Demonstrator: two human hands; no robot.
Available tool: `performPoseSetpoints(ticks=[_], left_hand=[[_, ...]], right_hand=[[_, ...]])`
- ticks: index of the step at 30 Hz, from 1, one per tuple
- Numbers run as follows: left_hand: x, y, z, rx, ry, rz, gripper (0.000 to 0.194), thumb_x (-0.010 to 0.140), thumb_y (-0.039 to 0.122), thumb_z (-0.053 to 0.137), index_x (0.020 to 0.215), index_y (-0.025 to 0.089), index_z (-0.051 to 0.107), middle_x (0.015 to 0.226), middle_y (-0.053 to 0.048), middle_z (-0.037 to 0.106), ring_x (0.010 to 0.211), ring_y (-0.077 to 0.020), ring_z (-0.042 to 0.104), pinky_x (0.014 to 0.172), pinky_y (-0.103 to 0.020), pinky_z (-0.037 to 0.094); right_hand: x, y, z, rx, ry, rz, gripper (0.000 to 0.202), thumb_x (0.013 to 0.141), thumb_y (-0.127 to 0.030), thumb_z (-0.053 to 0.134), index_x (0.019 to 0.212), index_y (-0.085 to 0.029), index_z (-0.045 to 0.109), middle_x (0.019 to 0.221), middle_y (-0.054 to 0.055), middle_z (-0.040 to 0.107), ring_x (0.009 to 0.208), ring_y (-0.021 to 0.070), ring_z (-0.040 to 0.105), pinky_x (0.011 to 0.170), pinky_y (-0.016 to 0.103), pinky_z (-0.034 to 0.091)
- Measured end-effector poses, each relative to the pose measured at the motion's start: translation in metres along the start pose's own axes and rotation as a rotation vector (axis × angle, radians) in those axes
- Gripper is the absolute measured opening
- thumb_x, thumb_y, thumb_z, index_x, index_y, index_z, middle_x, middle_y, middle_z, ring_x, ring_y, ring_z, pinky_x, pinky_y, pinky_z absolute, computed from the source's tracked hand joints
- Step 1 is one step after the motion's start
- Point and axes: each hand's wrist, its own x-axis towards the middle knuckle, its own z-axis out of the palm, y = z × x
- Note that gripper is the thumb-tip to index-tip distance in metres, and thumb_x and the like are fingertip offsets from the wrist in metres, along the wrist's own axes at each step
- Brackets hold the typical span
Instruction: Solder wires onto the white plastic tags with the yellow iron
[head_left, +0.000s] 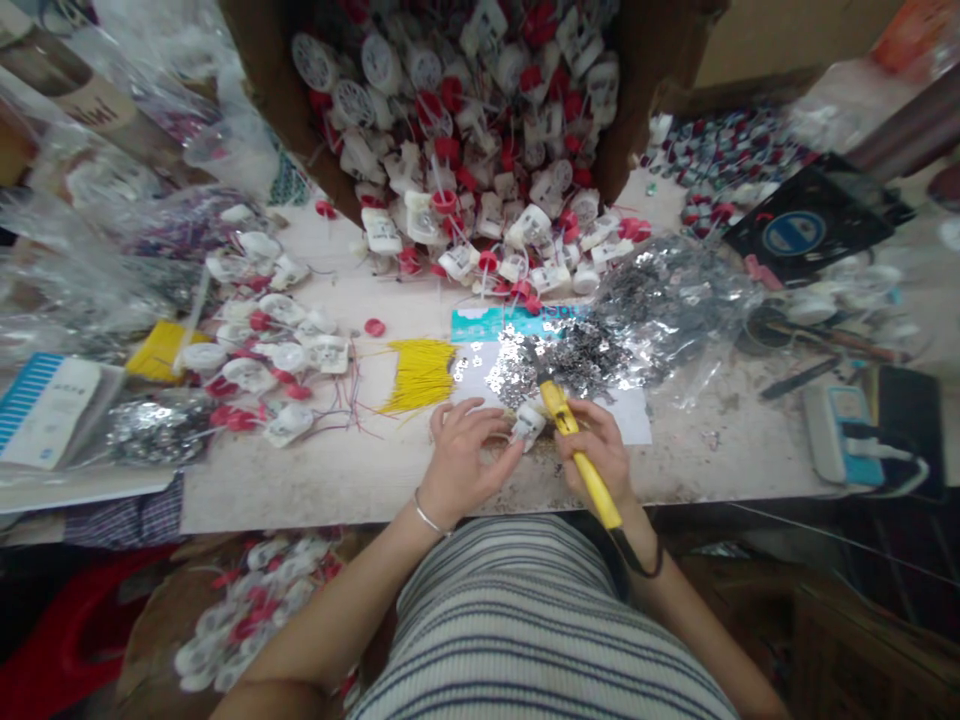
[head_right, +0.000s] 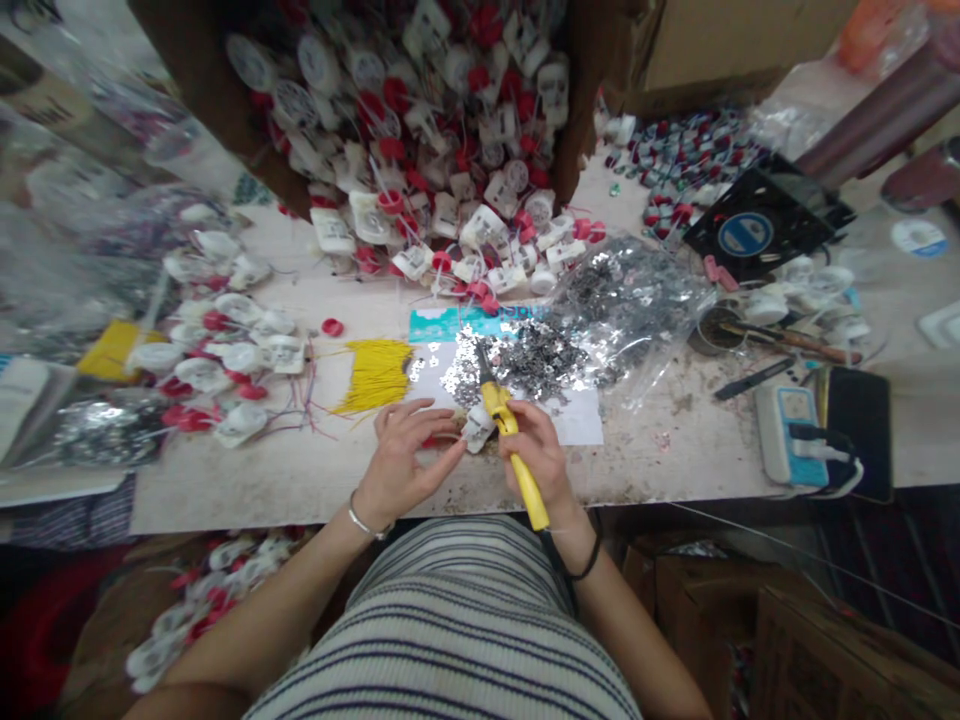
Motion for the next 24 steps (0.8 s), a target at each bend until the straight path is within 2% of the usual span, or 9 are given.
performPoseSetpoints(ticks=[3, 6, 7, 11, 14, 16, 18, 21, 24], left_hand=[[0.003, -0.005, 0.002, -0.059, -0.138, 0.019, 0.011, 0.082, 0.028, 0.06, 0.08, 0.02, 0.067, 0.094, -0.003, 0.071, 0.098, -0.0236, 0.059, 0.095, -0.044, 0.036], [0.007, -0.009, 0.004, -0.173, -0.199, -0.038, 0.015, 0.086, 0.021, 0.052, 0.083, 0.019, 0.067, 0.082, -0.003, 0.071, 0.076, -0.0167, 0.063, 0.075, -0.032, 0.048], [0.009, -0.01, 0.005, -0.184, -0.188, -0.046, 0.015, 0.086, 0.02, 0.052, 0.085, 0.018, 0.067, 0.083, -0.004, 0.071, 0.076, -0.0166, 0.063, 0.073, -0.031, 0.048], [0.016, -0.008, 0.01, -0.077, -0.163, 0.032, 0.012, 0.084, 0.017, 0.055, 0.085, 0.018, 0.066, 0.105, -0.007, 0.068, 0.096, -0.0212, 0.06, 0.088, -0.038, 0.045], [0.018, -0.004, 0.01, -0.037, -0.268, 0.071, 0.013, 0.086, 0.019, 0.054, 0.08, 0.018, 0.066, 0.093, -0.006, 0.07, 0.086, -0.0202, 0.061, 0.083, -0.037, 0.045], [0.017, -0.003, 0.009, -0.049, -0.317, 0.055, 0.016, 0.087, 0.02, 0.052, 0.08, 0.018, 0.066, 0.081, -0.004, 0.069, 0.078, -0.0183, 0.061, 0.077, -0.033, 0.046], [0.017, -0.004, 0.008, -0.055, -0.315, 0.0, 0.016, 0.087, 0.018, 0.052, 0.083, 0.018, 0.068, 0.078, -0.004, 0.068, 0.074, -0.0171, 0.061, 0.073, -0.03, 0.046], [0.017, -0.01, 0.011, -0.027, -0.284, -0.083, 0.016, 0.085, 0.016, 0.054, 0.09, 0.018, 0.069, 0.081, -0.005, 0.069, 0.074, -0.0169, 0.062, 0.069, -0.028, 0.046], [0.018, -0.013, 0.015, 0.027, -0.276, -0.114, 0.013, 0.085, 0.019, 0.055, 0.084, 0.017, 0.068, 0.079, -0.004, 0.069, 0.071, -0.0166, 0.062, 0.066, -0.027, 0.044]], right_hand=[[0.003, 0.013, 0.014, -0.035, -0.054, -0.073, 0.021, 0.073, -0.003, 0.058, 0.08, -0.022, 0.058, 0.127, 0.002, 0.046, 0.11, 0.0183, 0.057, 0.088, 0.034, 0.056], [-0.004, 0.013, 0.015, -0.07, -0.055, -0.065, 0.021, 0.074, -0.003, 0.059, 0.081, -0.022, 0.058, 0.127, 0.004, 0.046, 0.108, 0.0174, 0.057, 0.087, 0.033, 0.056], [-0.007, 0.01, 0.013, -0.09, -0.046, -0.061, 0.021, 0.074, -0.003, 0.059, 0.082, -0.022, 0.058, 0.127, 0.004, 0.046, 0.108, 0.0169, 0.057, 0.086, 0.031, 0.057], [-0.019, -0.007, 0.005, -0.124, -0.019, -0.034, 0.02, 0.071, -0.002, 0.063, 0.077, -0.02, 0.056, 0.126, 0.004, 0.046, 0.103, 0.0155, 0.06, 0.083, 0.028, 0.058], [-0.023, -0.016, -0.004, -0.097, -0.015, 0.036, 0.019, 0.072, -0.002, 0.063, 0.074, -0.02, 0.056, 0.126, 0.005, 0.047, 0.101, 0.016, 0.062, 0.079, 0.029, 0.059], [-0.025, -0.02, -0.012, -0.095, -0.006, 0.08, 0.019, 0.073, -0.003, 0.062, 0.081, -0.021, 0.058, 0.123, 0.006, 0.051, 0.1, 0.0179, 0.062, 0.079, 0.032, 0.06], [-0.025, -0.022, -0.023, -0.106, -0.008, 0.07, 0.03, 0.074, -0.005, 0.061, 0.099, -0.022, 0.059, 0.117, 0.008, 0.056, 0.102, 0.0204, 0.062, 0.081, 0.037, 0.059], [-0.028, -0.025, -0.042, -0.115, -0.116, -0.001, 0.049, 0.074, -0.005, 0.059, 0.121, -0.02, 0.053, 0.117, 0.011, 0.059, 0.107, 0.023, 0.061, 0.086, 0.039, 0.058], [-0.033, -0.028, -0.058, -0.096, -0.234, -0.013, 0.05, 0.075, -0.005, 0.055, 0.124, -0.018, 0.053, 0.123, 0.012, 0.059, 0.109, 0.0242, 0.061, 0.087, 0.04, 0.058]])
